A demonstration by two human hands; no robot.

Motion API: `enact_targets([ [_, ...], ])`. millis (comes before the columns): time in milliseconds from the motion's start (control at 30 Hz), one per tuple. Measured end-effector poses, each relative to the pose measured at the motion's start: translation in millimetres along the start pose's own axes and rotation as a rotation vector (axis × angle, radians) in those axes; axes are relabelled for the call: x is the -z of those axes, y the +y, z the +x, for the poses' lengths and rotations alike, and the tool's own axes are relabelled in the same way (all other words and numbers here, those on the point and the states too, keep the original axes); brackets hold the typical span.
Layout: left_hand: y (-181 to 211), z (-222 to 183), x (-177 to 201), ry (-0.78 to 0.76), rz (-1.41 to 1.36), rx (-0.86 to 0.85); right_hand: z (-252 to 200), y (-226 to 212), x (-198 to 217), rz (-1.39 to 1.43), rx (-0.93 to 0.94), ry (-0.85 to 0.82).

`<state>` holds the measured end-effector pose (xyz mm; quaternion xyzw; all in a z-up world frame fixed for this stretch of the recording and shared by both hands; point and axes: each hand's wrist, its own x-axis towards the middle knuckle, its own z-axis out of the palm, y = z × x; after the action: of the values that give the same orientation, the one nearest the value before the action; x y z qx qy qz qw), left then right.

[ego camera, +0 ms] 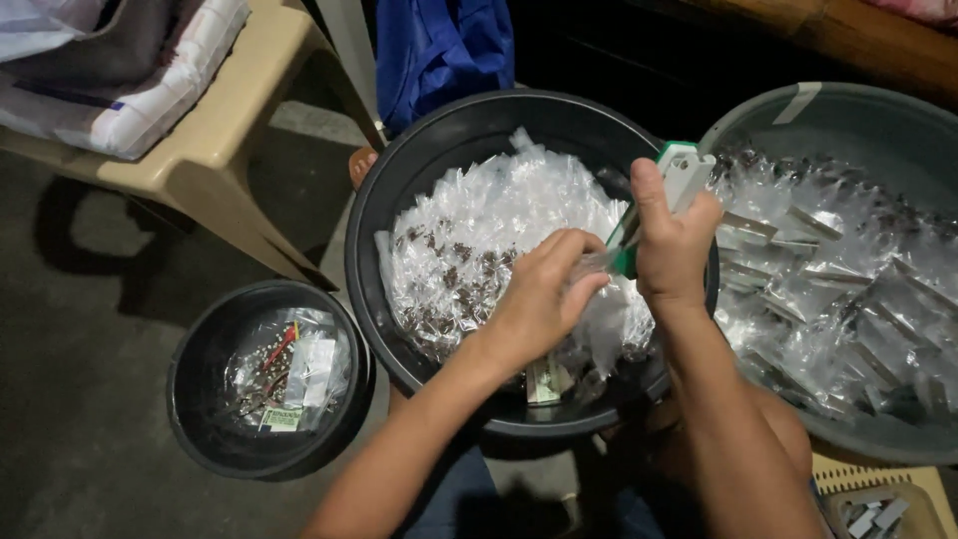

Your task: A person is manually stapling paper labels onto small plastic bags containing metal components to seal them.

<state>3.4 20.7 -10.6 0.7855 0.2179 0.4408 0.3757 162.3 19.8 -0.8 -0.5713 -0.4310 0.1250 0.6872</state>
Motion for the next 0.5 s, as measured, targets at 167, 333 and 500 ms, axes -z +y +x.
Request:
enact_targets([
  [167, -7.8, -12.9, -1.4, 0.131, -0.047, 0.112, -10.1, -15.6, 9.3, -0.029, -0.108, -0.017],
  [333, -0.8, -13.7, -3.1, 0.196, -0.090, 0.182, -15.2, -23.6, 15.0, -0.137, -0.042, -0.086],
  [500, -8.2, -16.6, -2.4, 0.213, -0.072, 0.197, -15.1, -4.6, 18.3, -0.137, -0.052, 0.033],
])
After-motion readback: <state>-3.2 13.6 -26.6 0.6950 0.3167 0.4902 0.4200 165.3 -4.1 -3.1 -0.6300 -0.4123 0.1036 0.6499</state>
